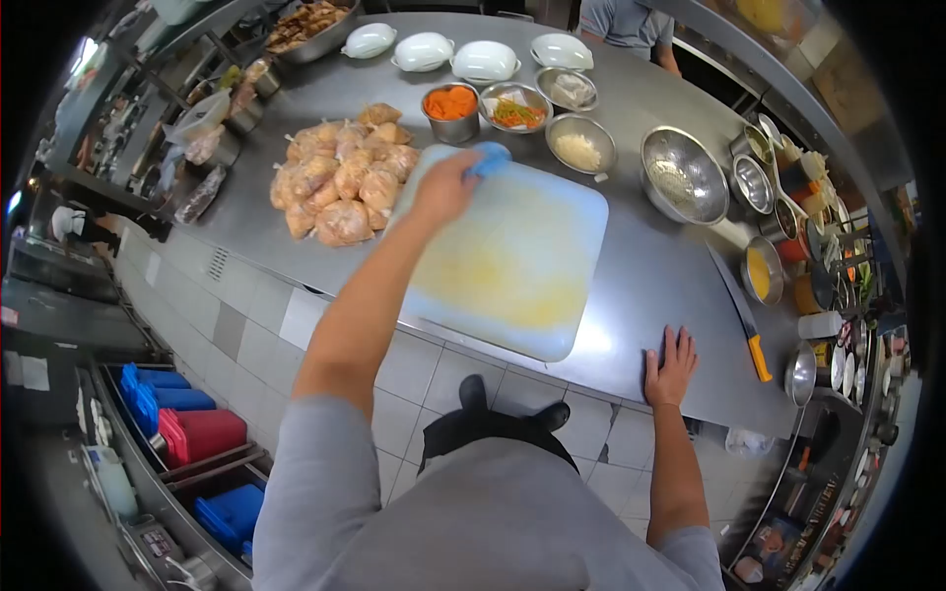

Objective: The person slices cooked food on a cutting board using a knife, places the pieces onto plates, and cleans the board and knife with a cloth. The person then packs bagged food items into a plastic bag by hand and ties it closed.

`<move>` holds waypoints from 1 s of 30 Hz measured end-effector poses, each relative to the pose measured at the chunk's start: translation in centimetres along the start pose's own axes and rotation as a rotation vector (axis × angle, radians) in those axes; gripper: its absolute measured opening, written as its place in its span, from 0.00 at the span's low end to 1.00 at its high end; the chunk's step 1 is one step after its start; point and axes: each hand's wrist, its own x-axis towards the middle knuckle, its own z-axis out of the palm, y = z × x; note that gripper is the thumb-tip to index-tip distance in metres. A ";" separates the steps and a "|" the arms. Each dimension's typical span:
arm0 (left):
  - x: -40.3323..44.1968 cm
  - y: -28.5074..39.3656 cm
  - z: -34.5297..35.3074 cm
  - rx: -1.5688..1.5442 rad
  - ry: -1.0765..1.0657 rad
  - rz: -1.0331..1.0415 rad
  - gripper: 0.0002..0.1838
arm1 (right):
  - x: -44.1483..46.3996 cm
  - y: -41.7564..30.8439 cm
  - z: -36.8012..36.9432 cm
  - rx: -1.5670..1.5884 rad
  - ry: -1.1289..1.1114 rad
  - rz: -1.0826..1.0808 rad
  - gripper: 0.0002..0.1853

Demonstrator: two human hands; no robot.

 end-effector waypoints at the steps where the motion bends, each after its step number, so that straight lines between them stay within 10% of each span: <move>1: 1.8 -2.9 -0.6 0.170 -0.004 -0.031 0.20 | 0.1 -0.3 0.0 0.004 0.007 -0.010 0.36; 12: -13.7 -7.2 -0.4 0.333 -0.281 0.139 0.23 | -0.3 0.2 -0.3 0.005 -0.025 0.027 0.37; 20: -24.1 11.5 12.3 0.058 -0.225 0.313 0.20 | -0.6 -0.5 -1.6 0.028 -0.039 0.072 0.35; 25: -20.2 19.2 13.3 -0.595 -0.588 -0.178 0.17 | -0.9 0.5 -1.1 0.059 0.006 0.033 0.33; 30: -7.2 10.2 3.6 -0.063 -0.071 0.153 0.26 | -1.1 0.7 -0.8 0.062 0.011 0.036 0.32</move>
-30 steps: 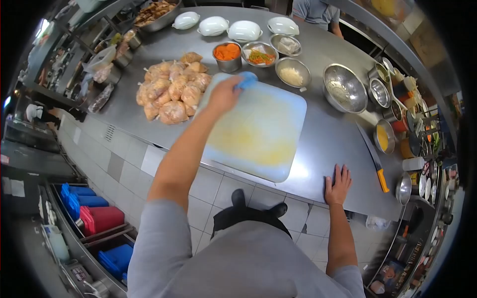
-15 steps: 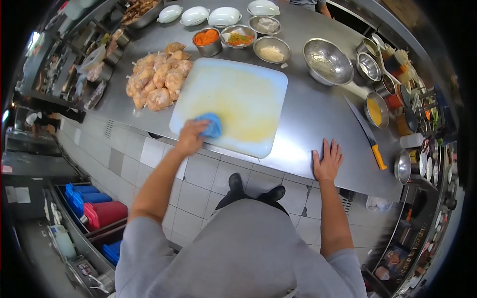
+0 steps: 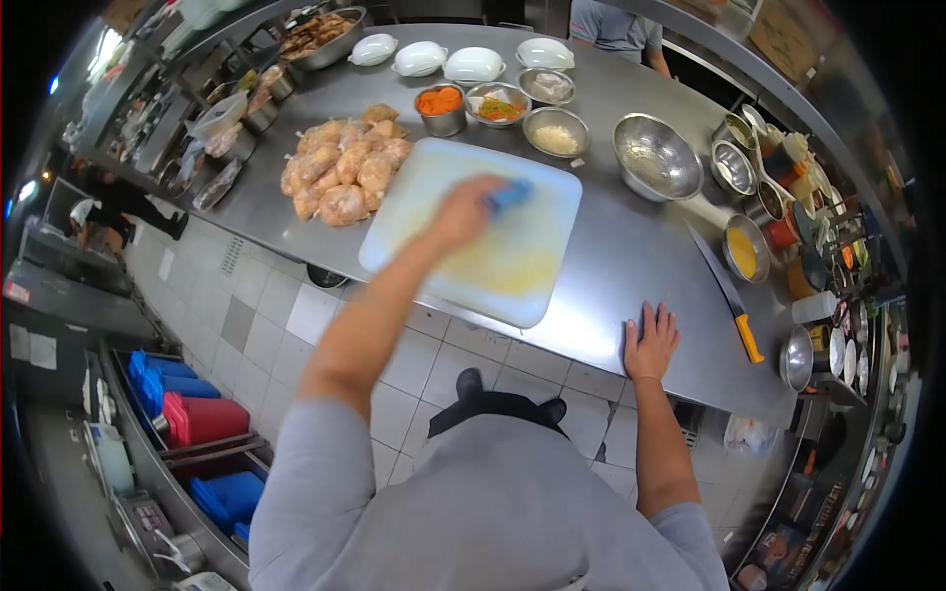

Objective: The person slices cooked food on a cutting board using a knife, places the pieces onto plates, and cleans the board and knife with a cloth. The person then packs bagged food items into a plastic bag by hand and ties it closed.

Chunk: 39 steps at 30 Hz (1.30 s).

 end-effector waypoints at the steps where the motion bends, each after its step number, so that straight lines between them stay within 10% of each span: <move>1: 2.0 -2.1 -2.3 0.052 0.060 -0.116 0.23 | 0.0 0.0 -0.1 -0.008 0.001 0.014 0.32; 5: 7.1 -11.8 -8.6 0.417 -0.159 -0.531 0.20 | 0.7 -0.3 -0.2 -0.006 -0.007 0.033 0.33; 8: 2.3 -21.9 -2.9 0.898 0.080 -0.155 0.17 | 0.9 -0.5 -0.3 0.009 -0.004 0.034 0.32; 11: 1.0 -16.5 -0.5 0.536 -0.016 -0.430 0.17 | 0.4 -0.4 0.0 0.018 -0.006 0.023 0.32; 13: -4.2 -15.9 1.5 0.449 -0.188 0.060 0.20 | 1.0 -0.3 -0.4 0.028 0.009 0.018 0.32; 15: -9.0 -6.9 2.1 0.245 -0.285 0.104 0.20 | 0.6 -0.1 -0.2 0.031 0.015 0.023 0.33; 22: -13.3 8.1 7.4 -0.411 -0.474 -0.213 0.23 | 0.1 1.7 -0.4 0.120 0.071 0.049 0.31; 31: 9.4 5.9 24.8 0.211 -0.562 -0.010 0.22 | -0.2 3.3 -0.2 0.568 0.278 0.066 0.32; 34: 6.9 10.1 32.1 0.478 -0.127 -0.163 0.22 | -0.3 3.4 -0.9 0.474 0.371 0.035 0.36; 39: -0.2 16.3 38.6 0.188 -0.320 0.300 0.22 | -0.7 4.6 0.6 0.600 0.540 0.125 0.34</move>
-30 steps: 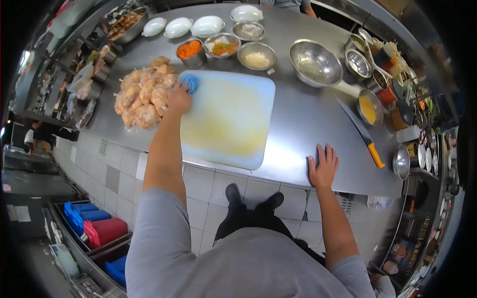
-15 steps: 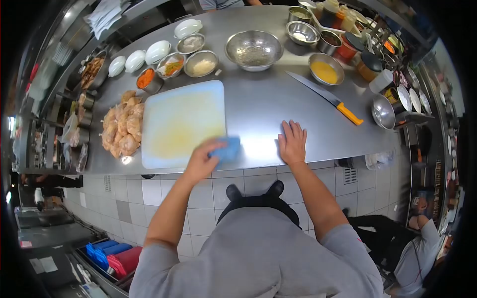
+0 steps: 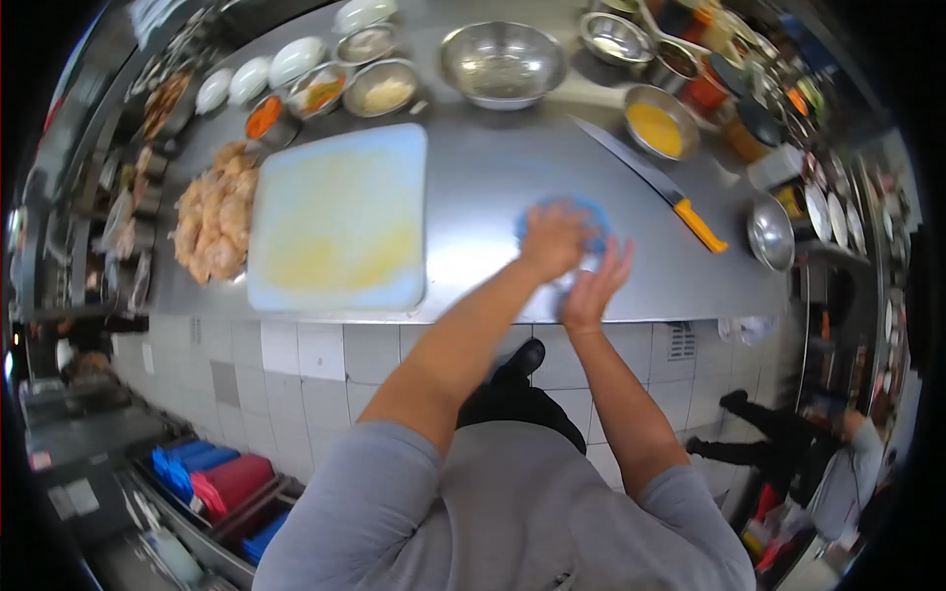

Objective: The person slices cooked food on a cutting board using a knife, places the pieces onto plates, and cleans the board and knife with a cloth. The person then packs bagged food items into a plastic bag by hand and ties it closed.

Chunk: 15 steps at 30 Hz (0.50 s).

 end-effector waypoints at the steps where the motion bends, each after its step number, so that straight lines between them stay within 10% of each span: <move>1: -1.8 1.8 0.2 -0.023 0.006 0.027 0.20 | -0.3 0.2 -0.6 0.109 0.035 0.020 0.33; 7: -16.4 2.9 -5.8 -0.033 -0.020 0.097 0.20 | -4.4 4.2 -7.9 -0.201 -0.058 0.047 0.37; 12: -33.7 -12.3 -15.9 0.347 -0.117 0.146 0.31 | -7.5 5.7 -14.2 -0.418 -0.160 0.019 0.34; 13: -36.1 -13.1 -18.4 0.224 -0.039 -0.278 0.27 | -8.2 5.9 -14.9 -0.422 -0.157 0.007 0.34; 15: -43.7 -19.6 -22.5 0.513 -0.064 -0.344 0.16 | -9.8 6.0 -15.5 -0.446 -0.160 0.095 0.34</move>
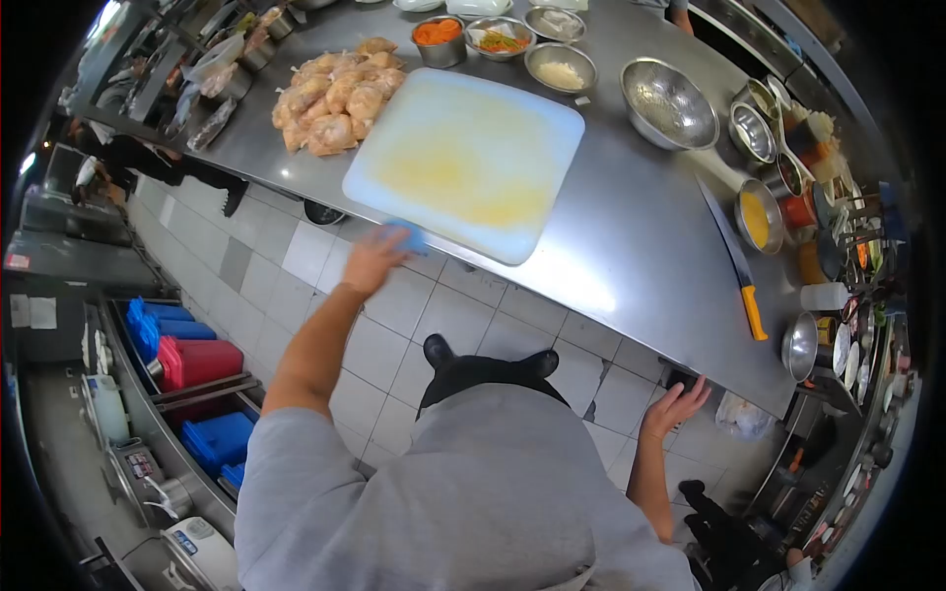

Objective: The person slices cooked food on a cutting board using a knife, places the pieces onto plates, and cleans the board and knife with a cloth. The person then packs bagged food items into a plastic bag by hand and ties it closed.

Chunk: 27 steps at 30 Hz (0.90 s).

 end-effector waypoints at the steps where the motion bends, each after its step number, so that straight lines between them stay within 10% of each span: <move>1: -2.2 -3.3 -0.5 0.111 -0.040 -0.280 0.19 | -1.2 -0.5 0.1 0.004 0.008 -0.009 0.34; 7: -22.9 -12.2 2.1 -0.470 -0.076 -1.585 0.26 | -7.9 -5.8 5.2 0.027 -0.216 0.007 0.36; 11: -39.4 -3.9 10.5 -0.473 -0.673 -1.491 0.45 | -12.3 -9.7 8.9 0.012 -0.756 -0.080 0.33; 12: -46.8 -1.5 17.2 -0.273 -0.851 -1.002 0.41 | -13.3 -10.6 8.8 -0.043 -1.006 -0.058 0.32; 13: -47.9 2.4 15.8 -0.501 -0.796 -1.320 0.32 | -14.7 -10.7 9.8 -0.196 -1.188 -0.083 0.32; 15: -52.5 5.0 16.4 -0.496 -0.954 -1.135 0.41 | -17.9 -3.6 15.6 -0.458 -1.502 -0.261 0.36; 17: -51.4 6.0 11.3 -0.487 -0.577 -1.546 0.34 | -19.1 -1.9 17.5 -0.577 -1.728 -0.499 0.41; 20: -51.9 1.3 9.8 -0.925 0.772 -2.242 0.25 | -21.1 2.0 22.3 -0.640 -1.719 -0.593 0.41; 24: -52.5 -7.8 10.7 -0.506 -0.204 -1.611 0.26 | -17.9 -6.2 27.7 -0.775 -1.633 -0.735 0.36; 27: -42.1 -17.2 1.1 -0.504 0.297 -1.787 0.25 | -14.8 -17.2 29.4 -0.374 -1.240 -0.597 0.27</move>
